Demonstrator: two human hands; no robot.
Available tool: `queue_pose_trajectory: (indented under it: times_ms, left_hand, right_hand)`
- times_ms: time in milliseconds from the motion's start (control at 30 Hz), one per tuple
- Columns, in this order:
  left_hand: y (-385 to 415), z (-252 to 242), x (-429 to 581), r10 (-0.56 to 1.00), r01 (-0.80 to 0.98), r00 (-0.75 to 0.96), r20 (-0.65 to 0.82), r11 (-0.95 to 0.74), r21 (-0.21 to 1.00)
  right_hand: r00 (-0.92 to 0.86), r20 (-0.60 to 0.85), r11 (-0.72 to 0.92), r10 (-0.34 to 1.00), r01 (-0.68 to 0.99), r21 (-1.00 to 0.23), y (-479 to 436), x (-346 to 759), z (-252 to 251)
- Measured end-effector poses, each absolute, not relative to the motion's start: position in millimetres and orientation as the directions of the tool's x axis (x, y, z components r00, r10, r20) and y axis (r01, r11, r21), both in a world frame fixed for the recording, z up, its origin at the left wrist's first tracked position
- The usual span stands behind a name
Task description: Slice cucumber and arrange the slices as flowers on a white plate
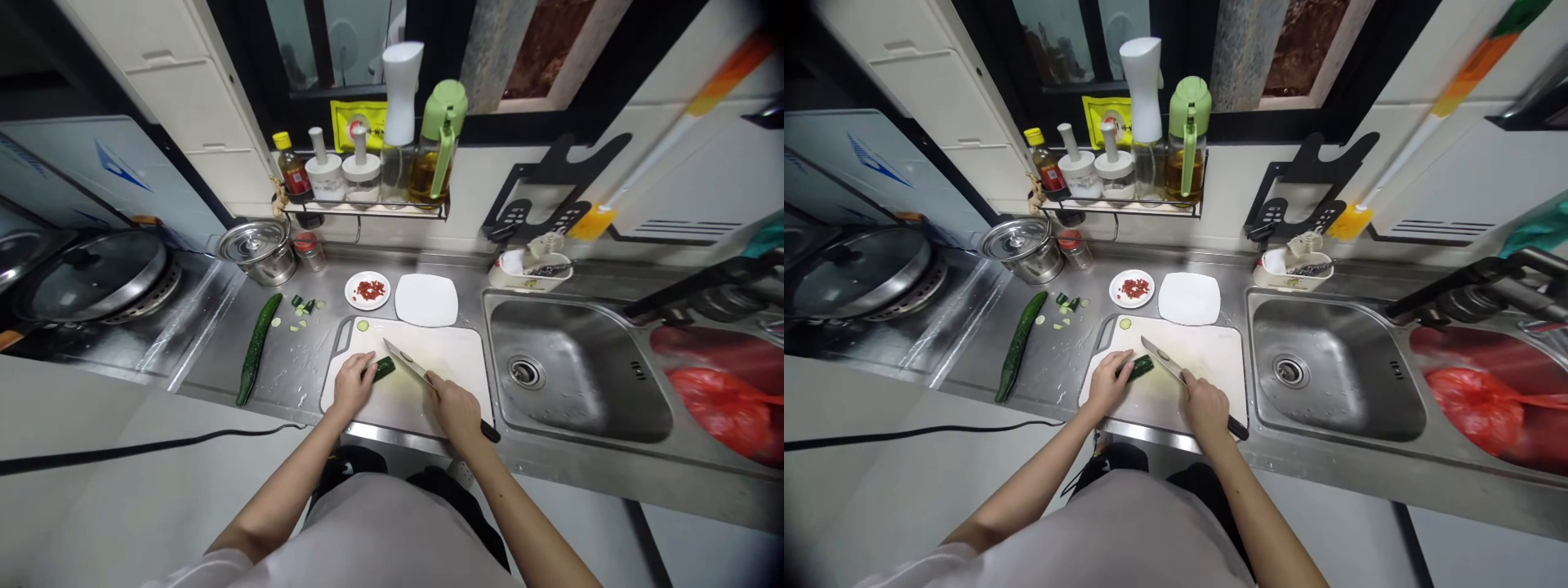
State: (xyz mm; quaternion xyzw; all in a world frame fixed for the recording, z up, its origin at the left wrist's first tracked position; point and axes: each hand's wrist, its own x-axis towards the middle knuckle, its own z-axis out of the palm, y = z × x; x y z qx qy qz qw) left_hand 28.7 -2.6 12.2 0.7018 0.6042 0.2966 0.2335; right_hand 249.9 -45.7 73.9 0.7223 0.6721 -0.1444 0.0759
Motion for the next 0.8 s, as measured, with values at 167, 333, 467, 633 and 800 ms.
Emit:
queue_pose_trajectory:
  times_ms: [167,333,467,633,800]
  left_hand:
    - [5,19,22,0.984,0.612,-0.081,0.156,-0.074,0.788]
    - [21,41,26,0.979,0.613,0.015,0.203,-0.169,0.772]
    - [29,61,37,0.95,0.663,0.279,0.142,-0.298,0.686]
    - [28,72,47,0.914,0.705,0.403,0.039,-0.337,0.625]
    - [24,68,53,0.909,0.674,0.417,0.027,-0.329,0.662]
  right_hand:
    - [0.02,-0.153,-0.03,0.988,0.998,-0.058,-50,253,69]
    - [-0.054,-0.015,0.053,0.998,0.998,-0.045,-53,258,62]
    - [-0.106,0.071,0.108,0.992,0.994,-0.027,-55,261,60]
    - [-0.142,0.089,0.143,0.986,0.99,-0.004,-57,264,60]
    - [-0.139,0.05,0.139,0.989,0.99,-0.001,-62,264,59]
